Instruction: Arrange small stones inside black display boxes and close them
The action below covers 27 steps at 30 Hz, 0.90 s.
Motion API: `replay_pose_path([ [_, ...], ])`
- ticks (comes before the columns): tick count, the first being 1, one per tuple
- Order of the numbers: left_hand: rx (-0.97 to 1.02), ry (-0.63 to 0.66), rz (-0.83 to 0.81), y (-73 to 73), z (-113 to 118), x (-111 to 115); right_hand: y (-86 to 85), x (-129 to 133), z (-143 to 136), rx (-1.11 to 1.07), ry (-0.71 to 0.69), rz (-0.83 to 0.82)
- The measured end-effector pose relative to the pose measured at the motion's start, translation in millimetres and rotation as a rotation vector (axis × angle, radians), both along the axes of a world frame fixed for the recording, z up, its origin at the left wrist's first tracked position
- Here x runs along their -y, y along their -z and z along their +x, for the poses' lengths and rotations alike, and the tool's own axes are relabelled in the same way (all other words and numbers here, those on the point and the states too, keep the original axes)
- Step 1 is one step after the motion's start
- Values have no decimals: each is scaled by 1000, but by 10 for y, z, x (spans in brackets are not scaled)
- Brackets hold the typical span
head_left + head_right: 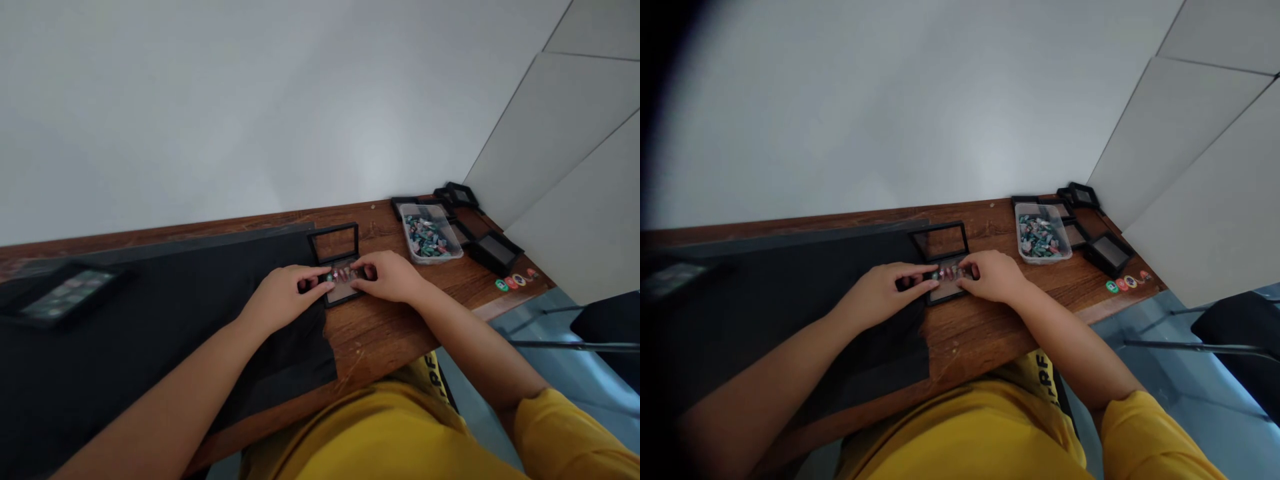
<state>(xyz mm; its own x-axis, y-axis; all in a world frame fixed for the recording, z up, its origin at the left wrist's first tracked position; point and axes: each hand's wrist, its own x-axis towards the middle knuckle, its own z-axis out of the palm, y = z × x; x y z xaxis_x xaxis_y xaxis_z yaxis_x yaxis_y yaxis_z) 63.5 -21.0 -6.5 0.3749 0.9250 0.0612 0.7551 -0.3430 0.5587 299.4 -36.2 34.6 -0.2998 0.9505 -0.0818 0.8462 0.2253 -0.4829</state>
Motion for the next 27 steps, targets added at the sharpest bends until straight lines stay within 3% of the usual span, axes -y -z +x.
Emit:
replay_pose_path([
  [5,-15,7,1,-14,-4,6,35,-36,34,-21,-25,-11],
  [15,-39,-18,24,-30,5,17,37,-34,52,160,-162,129],
  [27,28,-37,57,-26,-7,29,5,-52,119,165,-196,94],
])
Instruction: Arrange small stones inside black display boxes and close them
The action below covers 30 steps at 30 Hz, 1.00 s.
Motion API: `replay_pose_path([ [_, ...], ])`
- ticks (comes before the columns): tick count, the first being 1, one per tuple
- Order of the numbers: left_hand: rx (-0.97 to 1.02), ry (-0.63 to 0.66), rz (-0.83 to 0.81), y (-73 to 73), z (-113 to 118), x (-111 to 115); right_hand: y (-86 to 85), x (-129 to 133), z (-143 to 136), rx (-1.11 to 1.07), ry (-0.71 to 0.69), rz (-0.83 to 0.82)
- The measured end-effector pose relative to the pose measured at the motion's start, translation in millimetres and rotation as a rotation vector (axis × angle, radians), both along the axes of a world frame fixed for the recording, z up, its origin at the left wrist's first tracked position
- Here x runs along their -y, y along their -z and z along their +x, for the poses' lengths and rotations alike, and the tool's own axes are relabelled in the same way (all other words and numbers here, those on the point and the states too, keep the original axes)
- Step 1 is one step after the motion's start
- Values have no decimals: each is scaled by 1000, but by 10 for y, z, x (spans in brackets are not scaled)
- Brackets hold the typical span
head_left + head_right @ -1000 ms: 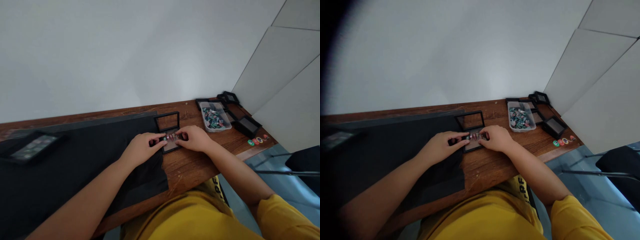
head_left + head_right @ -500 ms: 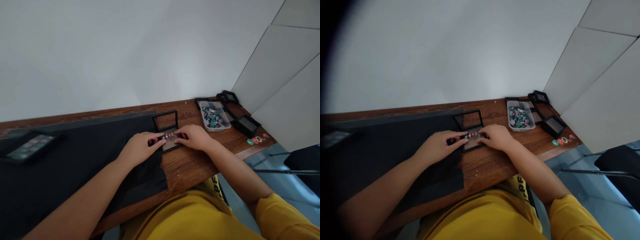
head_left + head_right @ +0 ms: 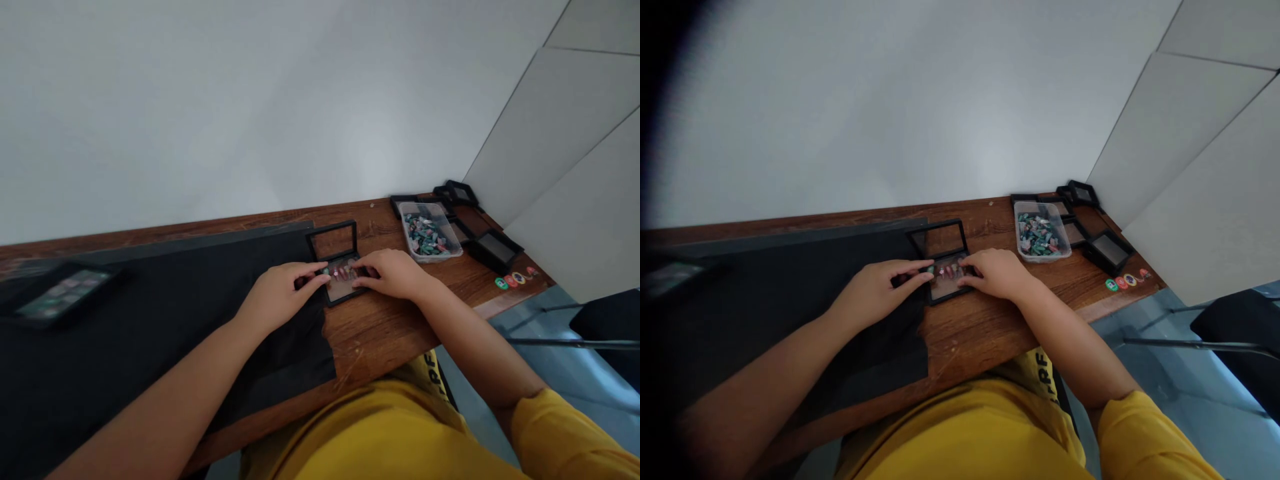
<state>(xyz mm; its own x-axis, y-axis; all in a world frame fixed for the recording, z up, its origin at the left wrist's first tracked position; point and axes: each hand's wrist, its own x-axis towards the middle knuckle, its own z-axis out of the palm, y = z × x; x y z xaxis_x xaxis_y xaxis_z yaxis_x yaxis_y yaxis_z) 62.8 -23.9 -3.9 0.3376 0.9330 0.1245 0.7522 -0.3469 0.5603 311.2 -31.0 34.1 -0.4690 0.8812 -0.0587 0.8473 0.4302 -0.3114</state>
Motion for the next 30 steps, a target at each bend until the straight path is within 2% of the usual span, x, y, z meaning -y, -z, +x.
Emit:
replay_pose_path([
  [20,-37,68,72,22,13,8,62,-44,14,-72,-1,76],
  [30,-128,35,112,-3,43,44,80,-87,16,-59,91,75],
])
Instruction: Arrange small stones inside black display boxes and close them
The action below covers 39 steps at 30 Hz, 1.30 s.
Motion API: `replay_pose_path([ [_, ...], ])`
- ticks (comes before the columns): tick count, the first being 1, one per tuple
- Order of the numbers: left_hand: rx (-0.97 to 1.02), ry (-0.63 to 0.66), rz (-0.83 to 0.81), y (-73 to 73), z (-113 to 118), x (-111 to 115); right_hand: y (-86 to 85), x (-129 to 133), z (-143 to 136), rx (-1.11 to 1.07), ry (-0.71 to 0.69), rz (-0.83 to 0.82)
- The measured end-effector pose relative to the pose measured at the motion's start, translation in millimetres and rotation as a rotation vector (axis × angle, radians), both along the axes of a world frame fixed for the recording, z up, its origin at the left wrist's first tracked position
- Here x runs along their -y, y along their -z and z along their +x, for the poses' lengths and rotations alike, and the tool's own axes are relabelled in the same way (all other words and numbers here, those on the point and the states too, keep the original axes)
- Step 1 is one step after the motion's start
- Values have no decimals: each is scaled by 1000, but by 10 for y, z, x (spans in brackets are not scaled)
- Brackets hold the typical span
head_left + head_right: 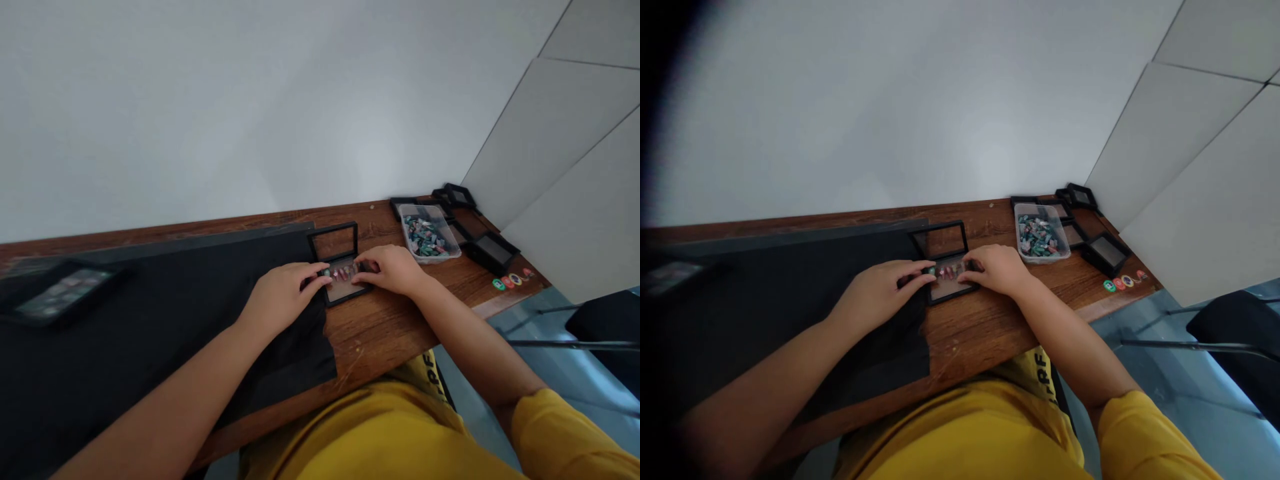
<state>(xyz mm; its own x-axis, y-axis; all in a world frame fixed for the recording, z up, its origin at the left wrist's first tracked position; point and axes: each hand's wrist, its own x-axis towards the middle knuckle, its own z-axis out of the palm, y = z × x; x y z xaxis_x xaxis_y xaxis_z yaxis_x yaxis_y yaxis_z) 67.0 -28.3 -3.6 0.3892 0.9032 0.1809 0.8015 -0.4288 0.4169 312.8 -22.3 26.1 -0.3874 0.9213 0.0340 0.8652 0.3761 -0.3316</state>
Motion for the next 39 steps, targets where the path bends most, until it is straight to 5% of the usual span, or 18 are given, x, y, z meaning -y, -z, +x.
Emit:
replay_pose_path([
  [16,-109,93,192,-64,17,67,16,-1,2,-70,-1,-12],
  [39,-89,10,-51,-69,36,60,0,7,-34,-88,25,-98],
])
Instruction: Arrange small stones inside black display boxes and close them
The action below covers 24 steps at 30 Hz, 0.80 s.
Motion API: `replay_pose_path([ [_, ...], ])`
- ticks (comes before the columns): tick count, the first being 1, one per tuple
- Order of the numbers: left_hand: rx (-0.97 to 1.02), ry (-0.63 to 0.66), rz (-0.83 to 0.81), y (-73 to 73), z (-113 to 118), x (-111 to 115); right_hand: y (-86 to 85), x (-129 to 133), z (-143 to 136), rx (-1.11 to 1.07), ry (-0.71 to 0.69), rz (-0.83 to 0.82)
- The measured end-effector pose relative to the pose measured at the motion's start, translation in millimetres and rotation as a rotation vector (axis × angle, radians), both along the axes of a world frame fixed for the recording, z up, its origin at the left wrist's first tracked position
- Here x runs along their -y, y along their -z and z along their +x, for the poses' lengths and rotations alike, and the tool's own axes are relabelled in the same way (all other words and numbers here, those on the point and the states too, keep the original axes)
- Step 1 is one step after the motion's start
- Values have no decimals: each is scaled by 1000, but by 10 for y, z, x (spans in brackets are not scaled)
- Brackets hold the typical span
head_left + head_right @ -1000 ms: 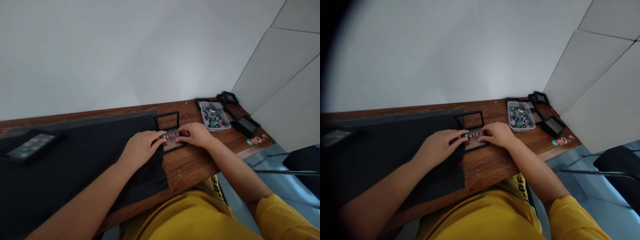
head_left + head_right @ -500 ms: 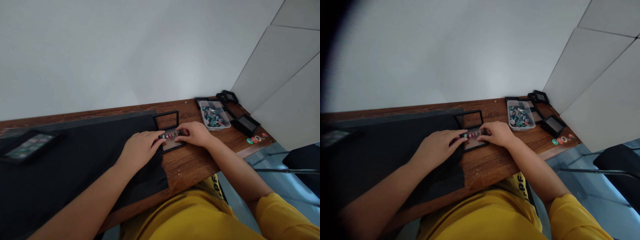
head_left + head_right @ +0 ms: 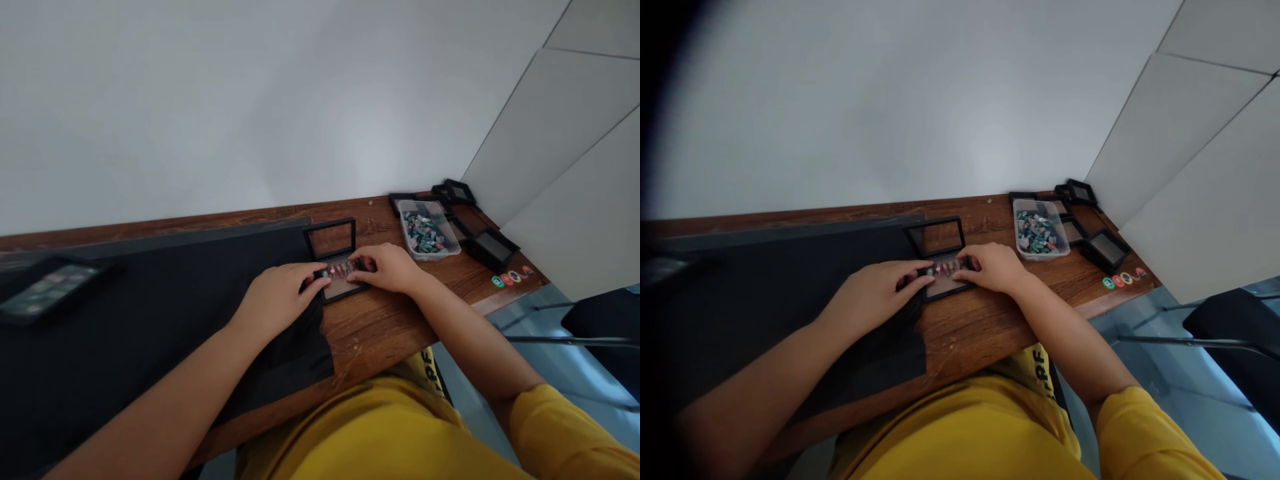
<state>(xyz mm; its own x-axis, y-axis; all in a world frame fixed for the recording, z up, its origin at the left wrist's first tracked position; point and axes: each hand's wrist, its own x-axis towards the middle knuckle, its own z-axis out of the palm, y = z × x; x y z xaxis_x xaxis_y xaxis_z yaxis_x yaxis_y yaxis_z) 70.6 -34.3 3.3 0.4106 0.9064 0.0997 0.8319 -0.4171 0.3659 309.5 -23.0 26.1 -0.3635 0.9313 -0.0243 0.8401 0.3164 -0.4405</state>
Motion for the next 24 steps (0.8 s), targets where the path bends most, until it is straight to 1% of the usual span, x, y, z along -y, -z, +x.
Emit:
replay_pose_path([
  [5,24,0,-19,31,-3,-26,48,-17,10,-47,2,-18],
  [10,48,-3,-10,37,-3,-24,39,-18,21,-60,4,-28],
  [17,71,-18,-5,22,-4,-11,53,-20,55,-95,-19,-21],
  [24,68,-27,-53,-15,14,-13,47,-15,57,-109,-29,-40],
])
